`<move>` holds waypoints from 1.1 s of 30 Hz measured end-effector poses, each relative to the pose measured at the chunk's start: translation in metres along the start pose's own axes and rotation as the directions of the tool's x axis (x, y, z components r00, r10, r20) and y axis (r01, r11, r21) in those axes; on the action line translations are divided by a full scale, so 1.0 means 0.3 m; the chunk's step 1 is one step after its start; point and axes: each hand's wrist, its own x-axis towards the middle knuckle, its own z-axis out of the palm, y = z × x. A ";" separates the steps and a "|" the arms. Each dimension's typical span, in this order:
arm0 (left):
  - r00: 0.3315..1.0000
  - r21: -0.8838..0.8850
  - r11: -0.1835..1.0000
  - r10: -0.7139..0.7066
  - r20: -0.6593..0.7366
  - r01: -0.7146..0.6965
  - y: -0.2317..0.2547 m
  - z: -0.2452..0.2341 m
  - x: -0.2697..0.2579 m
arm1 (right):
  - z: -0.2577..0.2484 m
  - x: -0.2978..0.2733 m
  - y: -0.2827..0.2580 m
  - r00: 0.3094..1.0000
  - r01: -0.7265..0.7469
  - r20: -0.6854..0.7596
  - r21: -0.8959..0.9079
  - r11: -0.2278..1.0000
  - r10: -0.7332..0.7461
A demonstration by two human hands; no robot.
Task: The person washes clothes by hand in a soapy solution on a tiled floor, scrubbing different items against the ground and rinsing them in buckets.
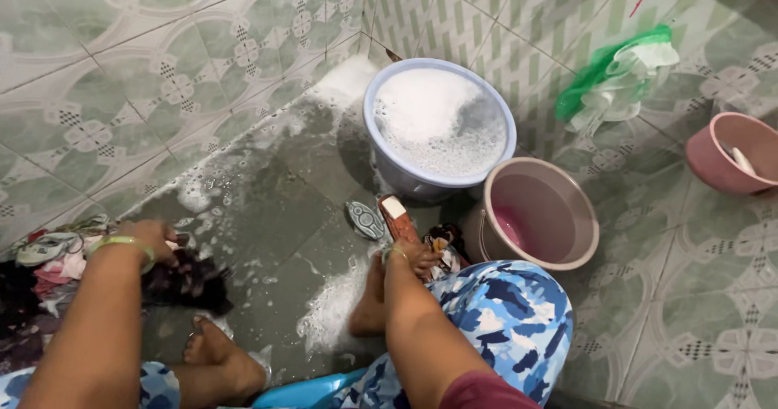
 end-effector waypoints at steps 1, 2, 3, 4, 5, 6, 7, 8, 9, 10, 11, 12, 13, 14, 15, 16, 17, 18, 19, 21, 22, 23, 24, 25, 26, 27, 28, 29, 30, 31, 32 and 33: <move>0.996 0.032 0.999 -0.032 0.086 0.029 -0.018 0.034 0.003 | 0.000 0.009 -0.002 0.998 -0.036 0.048 0.022 0.999 0.035; 0.996 0.031 0.999 -0.037 0.087 0.035 -0.005 0.083 0.021 | -0.001 0.017 -0.005 0.993 -0.074 0.097 0.042 0.996 0.070; 1.000 -0.147 0.989 0.005 0.001 -0.005 0.022 0.132 0.048 | -0.001 0.017 -0.011 0.992 -0.071 0.103 0.042 0.997 0.066; 0.995 -0.317 0.947 0.029 -0.093 -0.057 0.026 0.171 0.061 | -0.002 0.018 -0.018 0.993 -0.067 0.102 0.034 0.997 0.063; 0.991 -0.381 0.923 0.005 -0.132 -0.055 0.060 0.225 0.071 | -0.005 0.017 -0.010 0.992 -0.070 0.103 0.029 0.997 0.067; 0.985 -0.442 0.895 -0.021 -0.169 -0.057 0.114 0.284 0.080 | -0.009 0.022 0.001 0.992 -0.077 0.102 0.030 0.997 0.074; 0.990 -0.475 0.878 -0.005 -0.144 -0.064 0.159 0.326 0.091 | -0.014 0.023 0.004 0.991 -0.084 0.108 0.027 0.996 0.081; 0.993 -0.506 0.859 0.012 -0.119 -0.071 0.214 0.363 0.096 | -0.022 0.034 0.005 0.992 -0.082 0.098 0.035 0.996 0.079; 0.996 -0.509 0.858 0.035 -0.082 -0.072 0.270 0.400 0.097 | -0.029 0.039 0.004 0.993 -0.084 0.093 0.042 0.996 0.079; 0.997 -0.513 0.856 0.057 -0.045 -0.072 0.311 0.434 0.092 | -0.037 0.041 0.005 0.994 -0.077 0.088 0.052 0.996 0.072; 0.996 -0.562 0.823 0.080 -0.029 -0.082 0.357 0.469 0.087 | -0.050 0.055 0.001 0.996 -0.060 0.074 0.059 0.996 0.055; 0.994 -0.611 0.787 0.104 -0.015 -0.091 0.400 0.494 0.084 | -0.063 0.062 -0.001 0.998 -0.040 0.055 0.074 0.996 0.036; 0.994 -0.616 0.782 0.106 -0.016 -0.093 0.427 0.515 0.080 | -0.076 0.068 -0.003 0.999 -0.013 0.039 0.080 0.997 0.010; 0.993 -0.583 0.805 0.116 -0.023 -0.108 0.448 0.532 0.076 | -0.089 0.071 -0.006 0.999 0.029 0.011 0.098 0.995 -0.030; 0.991 -0.546 0.829 0.128 -0.028 -0.122 0.457 0.540 0.072 | -0.103 0.075 -0.003 0.997 0.076 -0.018 0.113 0.991 -0.075; 0.991 -0.549 0.826 0.130 -0.029 -0.124 0.466 0.544 0.069 | -0.116 0.072 -0.009 0.987 0.154 -0.064 0.137 0.979 -0.146; 0.991 -0.555 0.823 0.128 -0.025 -0.120 0.478 0.539 0.075 | -0.126 0.069 -0.018 0.952 0.287 -0.165 0.198 0.937 -0.257; 0.992 -0.560 0.820 0.127 -0.021 -0.117 0.490 0.535 0.078 | -0.135 0.066 -0.033 0.890 0.437 -0.268 0.266 0.859 -0.369; 0.991 -0.562 0.818 0.130 -0.027 -0.123 0.502 0.528 0.084 | -0.145 0.070 -0.061 0.816 0.568 -0.349 0.335 0.752 -0.461; 0.979 -0.632 0.749 0.146 -0.140 -0.202 0.533 0.510 0.097 | -0.162 0.069 -0.142 0.772 0.620 -0.324 0.572 0.538 -0.546; 0.979 -0.633 0.747 0.149 -0.142 -0.205 0.552 0.504 0.099 | -0.172 0.066 -0.188 0.801 0.548 -0.259 0.679 0.489 -0.539; 0.972 -0.619 0.750 0.155 -0.175 -0.231 0.569 0.495 0.103 | -0.184 0.067 -0.250 0.780 0.494 -0.150 0.743 0.451 -0.608; 0.965 -0.605 0.754 0.162 -0.207 -0.257 0.593 0.491 0.102 | -0.201 0.068 -0.306 0.737 0.430 -0.044 0.800 0.418 -0.674; 0.954 -0.674 0.677 0.180 -0.239 -0.297 0.609 0.483 0.097 | -0.215 0.059 -0.364 0.728 0.431 -0.043 0.804 0.409 -0.684; 0.942 -0.733 0.591 0.195 -0.274 -0.336 0.629 0.470 0.095 | -0.234 0.053 -0.414 0.595 0.343 0.075 0.877 0.337 -0.801; 0.921 -0.745 0.543 0.193 -0.338 -0.387 0.656 0.444 0.095 | -0.246 0.032 -0.446 0.417 0.230 0.170 0.930 0.285 -0.893; 0.896 -0.751 0.494 0.186 -0.402 -0.439 0.674 0.420 0.090 | -0.260 0.013 -0.461 0.399 0.227 0.172 0.933 0.279 -0.901; 0.859 -0.731 0.463 0.165 -0.485 -0.501 0.682 0.399 0.079 | -0.279 -0.001 -0.477 0.246 0.206 0.201 0.945 0.253 -0.948; 0.814 -0.703 0.435 0.142 -0.563 -0.562 0.695 0.366 0.069 | -0.298 -0.027 -0.491 0.087 0.181 0.218 0.956 0.231 -0.972; 0.771 -0.662 0.452 0.099 -0.629 -0.598 0.711 0.330 0.051 | -0.338 -0.071 -0.498 0.068 0.178 0.217 0.958 0.226 -0.974; 0.721 -0.618 0.472 0.058 -0.690 -0.629 0.723 0.271 0.010 | -0.382 -0.124 -0.498 -0.019 0.186 0.280 0.944 0.272 -0.960; 0.721 -0.621 0.475 0.041 -0.692 -0.624 0.730 0.219 -0.034 | -0.418 -0.180 -0.492 -0.104 0.199 0.341 0.927 0.317 -0.934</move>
